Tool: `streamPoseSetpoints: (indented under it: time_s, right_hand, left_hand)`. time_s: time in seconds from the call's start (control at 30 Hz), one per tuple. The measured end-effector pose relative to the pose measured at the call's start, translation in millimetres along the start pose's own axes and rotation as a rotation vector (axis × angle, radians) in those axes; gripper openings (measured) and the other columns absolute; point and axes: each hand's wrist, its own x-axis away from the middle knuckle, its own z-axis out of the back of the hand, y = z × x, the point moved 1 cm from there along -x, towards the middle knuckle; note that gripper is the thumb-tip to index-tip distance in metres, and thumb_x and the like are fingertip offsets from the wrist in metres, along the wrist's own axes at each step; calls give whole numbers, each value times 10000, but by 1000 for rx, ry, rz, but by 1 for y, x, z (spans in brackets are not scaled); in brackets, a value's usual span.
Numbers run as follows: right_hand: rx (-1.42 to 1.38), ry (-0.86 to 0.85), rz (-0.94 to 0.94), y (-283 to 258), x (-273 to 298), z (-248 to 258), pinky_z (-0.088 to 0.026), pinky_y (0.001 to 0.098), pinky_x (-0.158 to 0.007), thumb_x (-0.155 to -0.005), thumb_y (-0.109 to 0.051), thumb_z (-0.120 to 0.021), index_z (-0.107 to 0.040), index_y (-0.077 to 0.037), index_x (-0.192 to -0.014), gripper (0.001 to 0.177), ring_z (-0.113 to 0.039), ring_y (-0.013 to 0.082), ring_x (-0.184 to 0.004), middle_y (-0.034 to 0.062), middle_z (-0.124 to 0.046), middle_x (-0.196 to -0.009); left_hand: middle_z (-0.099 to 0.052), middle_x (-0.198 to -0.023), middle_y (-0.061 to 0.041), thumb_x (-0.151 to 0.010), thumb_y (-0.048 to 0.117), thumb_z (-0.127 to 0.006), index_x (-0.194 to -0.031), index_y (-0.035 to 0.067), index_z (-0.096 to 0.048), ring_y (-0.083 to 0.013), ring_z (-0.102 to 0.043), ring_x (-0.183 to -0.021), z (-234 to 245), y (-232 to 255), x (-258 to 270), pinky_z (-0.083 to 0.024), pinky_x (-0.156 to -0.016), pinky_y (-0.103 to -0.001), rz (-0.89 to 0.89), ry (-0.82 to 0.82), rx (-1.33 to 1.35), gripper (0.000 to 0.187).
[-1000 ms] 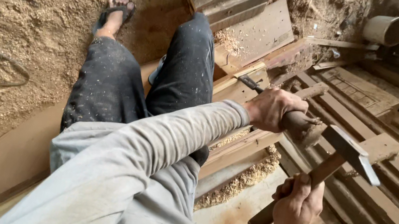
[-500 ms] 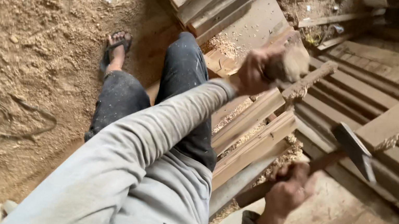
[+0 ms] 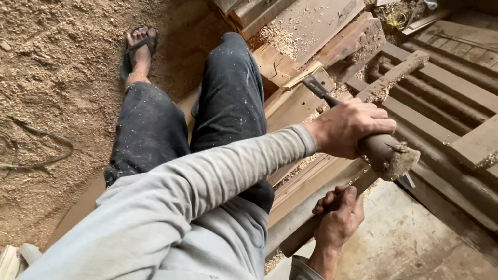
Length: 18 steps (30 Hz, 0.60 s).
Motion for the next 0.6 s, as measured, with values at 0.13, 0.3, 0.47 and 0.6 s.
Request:
streamPoseSetpoints:
  time_s: [0.13,0.3,0.47,0.6]
  right_hand:
    - [45,3,4,5,-12,15,-498,345,-325,-1142,-310,-467,-588,-8,-968,370,-535,197,-381,106,-500,-559]
    - [16,8,-19,6,-21,14,-478,340,-320,-1136,-309,-471,-574,-8,-973,358,-510,187,-377,101,-480,-566]
    - [-13,14,-32,9,-30,15,-476,350,-310,-1129,-311,-488,-578,-4,-971,357,-508,191,-365,106,-477,-560]
    - [-32,-1,-9,-8,-26,11,-462,326,-307,-1127,-282,-476,-577,-9,-957,337,-493,177,-355,92,-463,-544]
  left_hand:
    - [-635,-886,24,-662,139,-744,-1128,253,-643,-242,-685,-875,-19,-12,-8,-553,-773,-401,40,-145,-117,491]
    - [-651,-945,45,-637,238,-776,-1189,265,-635,-211,-699,-939,-32,-30,-20,-553,-778,-368,63,-125,-98,570]
    - [-672,-960,27,-672,257,-804,-1207,235,-642,-221,-704,-970,-39,-41,-20,-553,-793,-377,92,-146,-79,560]
    - [-647,-943,85,-655,306,-786,-1103,317,-627,-180,-695,-973,-33,-42,-30,-563,-830,-350,142,-95,-52,475]
